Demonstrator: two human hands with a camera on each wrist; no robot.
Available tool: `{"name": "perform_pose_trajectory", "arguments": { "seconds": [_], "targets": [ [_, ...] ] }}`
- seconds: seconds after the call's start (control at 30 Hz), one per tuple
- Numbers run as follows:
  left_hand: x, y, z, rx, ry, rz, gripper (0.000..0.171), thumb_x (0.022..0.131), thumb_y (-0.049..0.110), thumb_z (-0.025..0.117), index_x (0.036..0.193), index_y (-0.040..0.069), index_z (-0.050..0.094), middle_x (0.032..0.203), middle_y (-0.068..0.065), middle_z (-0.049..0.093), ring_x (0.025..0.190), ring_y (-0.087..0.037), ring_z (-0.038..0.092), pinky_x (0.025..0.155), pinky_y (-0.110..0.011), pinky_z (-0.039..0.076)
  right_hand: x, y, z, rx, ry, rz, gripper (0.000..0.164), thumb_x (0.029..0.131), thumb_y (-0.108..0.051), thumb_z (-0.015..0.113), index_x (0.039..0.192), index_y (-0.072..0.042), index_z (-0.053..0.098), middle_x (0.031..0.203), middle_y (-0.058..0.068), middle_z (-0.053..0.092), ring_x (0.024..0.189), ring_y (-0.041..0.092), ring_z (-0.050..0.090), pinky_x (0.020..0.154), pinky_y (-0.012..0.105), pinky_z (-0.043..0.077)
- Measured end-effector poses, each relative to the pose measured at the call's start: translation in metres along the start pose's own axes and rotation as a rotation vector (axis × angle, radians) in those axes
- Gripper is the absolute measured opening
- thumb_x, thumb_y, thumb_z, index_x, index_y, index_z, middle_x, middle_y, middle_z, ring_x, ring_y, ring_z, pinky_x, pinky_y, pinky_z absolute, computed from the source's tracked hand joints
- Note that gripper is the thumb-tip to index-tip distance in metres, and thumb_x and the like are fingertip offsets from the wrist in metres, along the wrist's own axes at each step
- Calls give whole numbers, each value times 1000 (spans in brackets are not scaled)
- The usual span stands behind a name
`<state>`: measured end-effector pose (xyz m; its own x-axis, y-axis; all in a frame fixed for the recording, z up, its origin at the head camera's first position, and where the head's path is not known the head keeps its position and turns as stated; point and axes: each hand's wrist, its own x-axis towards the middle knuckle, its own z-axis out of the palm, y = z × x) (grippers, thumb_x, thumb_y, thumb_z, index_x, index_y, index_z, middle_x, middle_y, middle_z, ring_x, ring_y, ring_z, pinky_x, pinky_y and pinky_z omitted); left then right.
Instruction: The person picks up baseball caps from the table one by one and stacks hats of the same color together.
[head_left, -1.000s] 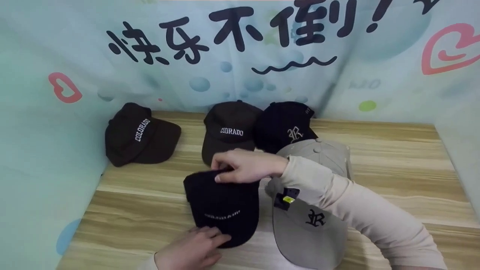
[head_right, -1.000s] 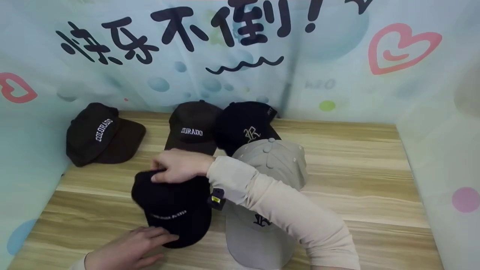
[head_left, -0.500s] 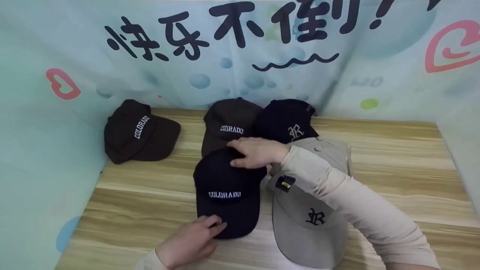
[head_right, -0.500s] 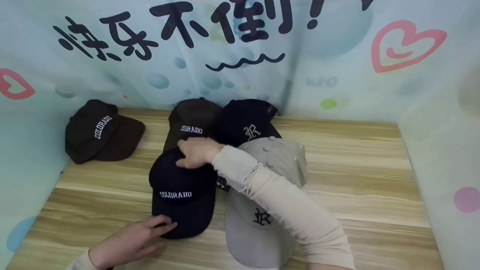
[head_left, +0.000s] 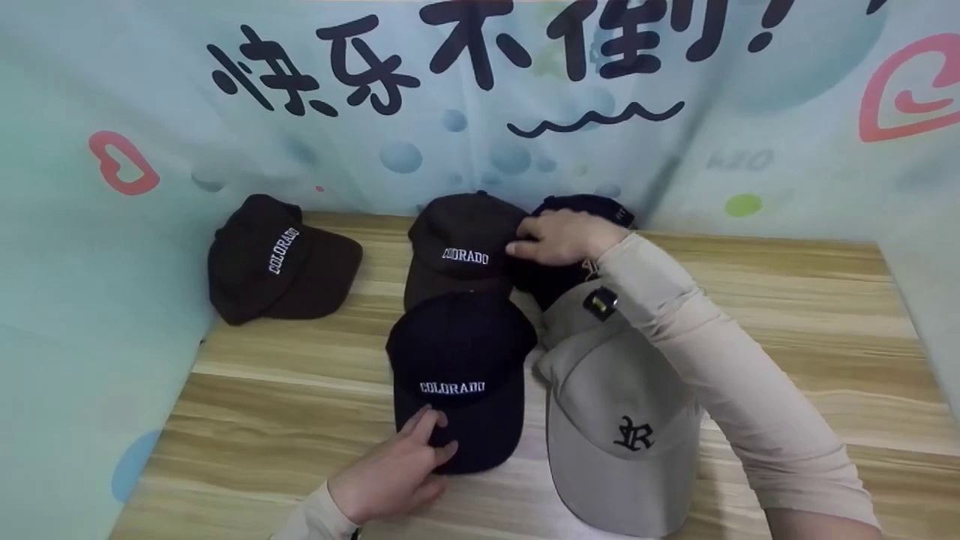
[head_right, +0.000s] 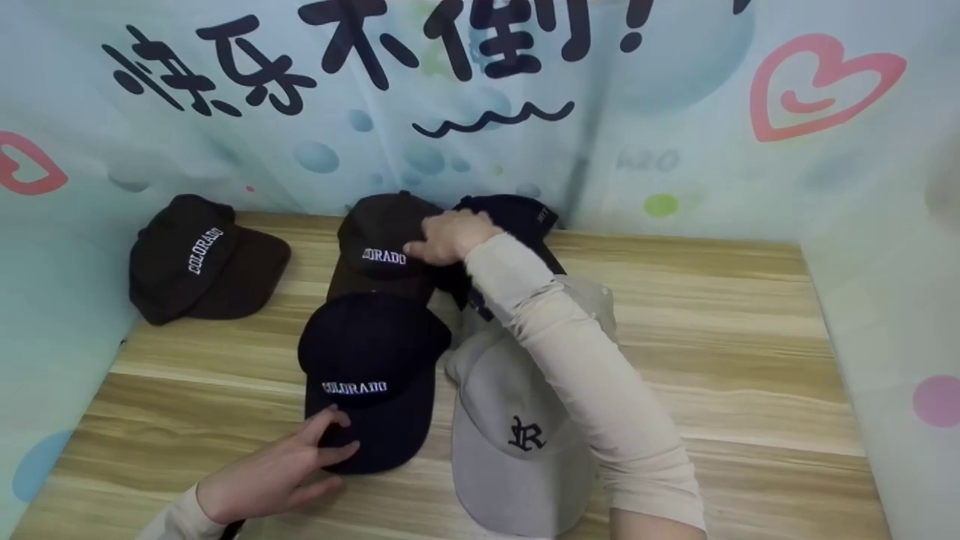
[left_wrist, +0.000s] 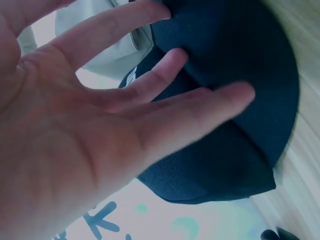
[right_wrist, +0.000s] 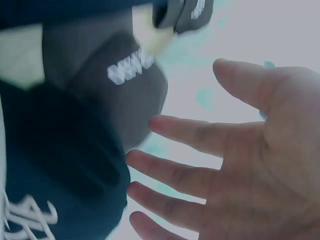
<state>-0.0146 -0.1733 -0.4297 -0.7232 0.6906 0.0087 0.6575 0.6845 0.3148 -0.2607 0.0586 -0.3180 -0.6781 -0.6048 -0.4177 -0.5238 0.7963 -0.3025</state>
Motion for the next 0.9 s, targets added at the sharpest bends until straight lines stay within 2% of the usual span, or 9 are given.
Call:
{"name": "perform_pose_trajectory", "arguments": {
  "seconds": [0.1, 0.23, 0.4, 0.53, 0.63, 0.77, 0.9],
  "targets": [
    [2, -1, -1, -27, -4, -8, 32, 79, 13, 75, 105, -5, 71, 113, -19, 47, 106, -37, 54, 92, -43, 47, 7, 14, -10, 56, 26, -3, 53, 102, -40, 39, 137, -1, 49, 137, 22, 48, 127, 39, 42, 104, 52, 31],
    [7, -3, -1, -39, -1, -6, 26, 83, 16, 73, 102, -2, 73, 110, -17, 49, 94, -28, 58, 79, -35, 52, 15, 30, -17, 101, 61, -6, 51, 103, -35, 37, 134, 3, 50, 135, 23, 49, 127, 38, 42, 106, 47, 30],
    [9, -6, -1, -39, 3, -14, 22, 84, 18, 72, 97, -1, 75, 109, -16, 51, 92, -27, 60, 77, -35, 52, 27, 41, -19, 97, 48, 9, 46, 101, -21, 35, 140, 3, 44, 142, 24, 41, 132, 38, 35, 108, 47, 27],
    [10, -8, -1, -48, 17, -21, 21, 84, 17, 73, 96, 1, 76, 109, -15, 51, 93, -26, 60, 76, -38, 52, 36, 47, -17, 155, 35, 42, 51, 94, -10, 29, 142, 4, 38, 147, 24, 35, 135, 38, 31, 109, 46, 25],
    [11, -9, 0, -44, 24, -26, 20, 83, 18, 73, 96, 3, 76, 108, -13, 52, 91, -25, 61, 73, -39, 51, 43, 51, -11, 180, 54, 74, 53, 93, -10, 29, 143, 3, 36, 147, 23, 33, 137, 37, 28, 110, 47, 22],
    [13, -11, 1, -19, 30, -31, 17, 83, 20, 73, 91, 5, 77, 107, -12, 53, 87, -24, 61, 69, -37, 51, 48, 58, -5, 151, 90, 97, 52, 96, -13, 29, 145, 1, 33, 149, 21, 32, 138, 36, 26, 111, 50, 17],
    [19, -11, 3, 20, 42, -13, 15, 82, 21, 73, 84, 7, 76, 105, -12, 54, 81, -23, 61, 68, -35, 52, 48, 64, -4, 153, 107, 120, 50, 98, -14, 28, 145, 2, 31, 147, 24, 32, 135, 39, 30, 109, 51, 22]
  ]
}}
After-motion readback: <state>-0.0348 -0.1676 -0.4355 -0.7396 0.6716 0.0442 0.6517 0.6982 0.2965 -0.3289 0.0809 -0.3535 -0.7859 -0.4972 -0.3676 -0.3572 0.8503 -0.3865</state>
